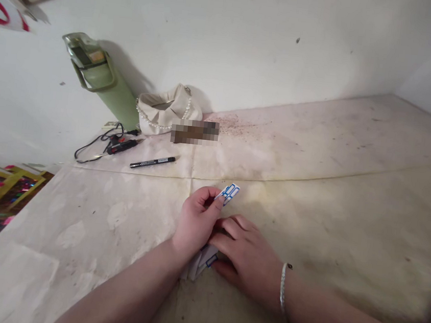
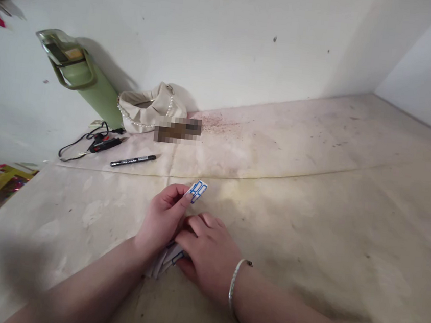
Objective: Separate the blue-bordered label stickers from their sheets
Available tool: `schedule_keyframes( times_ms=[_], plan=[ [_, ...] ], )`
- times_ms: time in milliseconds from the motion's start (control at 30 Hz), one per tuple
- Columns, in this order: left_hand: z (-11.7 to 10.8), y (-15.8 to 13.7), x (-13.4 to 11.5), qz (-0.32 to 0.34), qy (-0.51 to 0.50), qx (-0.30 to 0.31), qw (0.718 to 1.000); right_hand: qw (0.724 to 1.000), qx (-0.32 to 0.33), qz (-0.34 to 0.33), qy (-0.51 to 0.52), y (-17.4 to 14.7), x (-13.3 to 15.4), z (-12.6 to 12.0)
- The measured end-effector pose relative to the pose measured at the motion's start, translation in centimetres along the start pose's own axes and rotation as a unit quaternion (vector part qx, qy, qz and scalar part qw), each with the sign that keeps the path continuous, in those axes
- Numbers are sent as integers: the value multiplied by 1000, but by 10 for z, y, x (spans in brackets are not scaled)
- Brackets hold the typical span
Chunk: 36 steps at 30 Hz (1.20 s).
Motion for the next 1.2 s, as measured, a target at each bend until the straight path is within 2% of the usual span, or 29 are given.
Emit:
schedule_keyframes(
  times_ms=[267,367,400,500,633,800,933,1067,1200],
  plan=[
    [2,0,-1,11,-3,13,1000,996,-68,-31,56,2,-2,-9],
    [3,0,-1,15,14,19,1000,993,-60,-27,101,-1,-6,-14],
    [4,1,-1,15,24,24,999,992,-55,-11,113,-2,-11,-16],
    [8,0,0,17,50,44,998,984,-82,97,125,-7,-41,-29],
    [11,-1,-2,29,75,59,995,959,-150,176,163,-15,-69,-46],
    [15,-1,-8,50,118,77,989,945,-181,205,178,-18,-76,-52],
    [19,-2,-17,91,153,85,980,939,-191,224,180,-19,-79,-53],
    [21,-4,-20,117,177,88,973,941,-203,237,130,-21,-84,-56],
    [21,-4,-21,110,173,90,975,949,-229,208,68,-21,-82,-64]
  ],
)
Point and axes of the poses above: each hand's wrist, its own y-axis towards the middle knuckle, its own z-axis out of the palm, x = y × z, the point moved 10 cm from there along y, towards the middle knuckle, and after that the axes turned 2 degrees about -y, right-handed, at the moved point
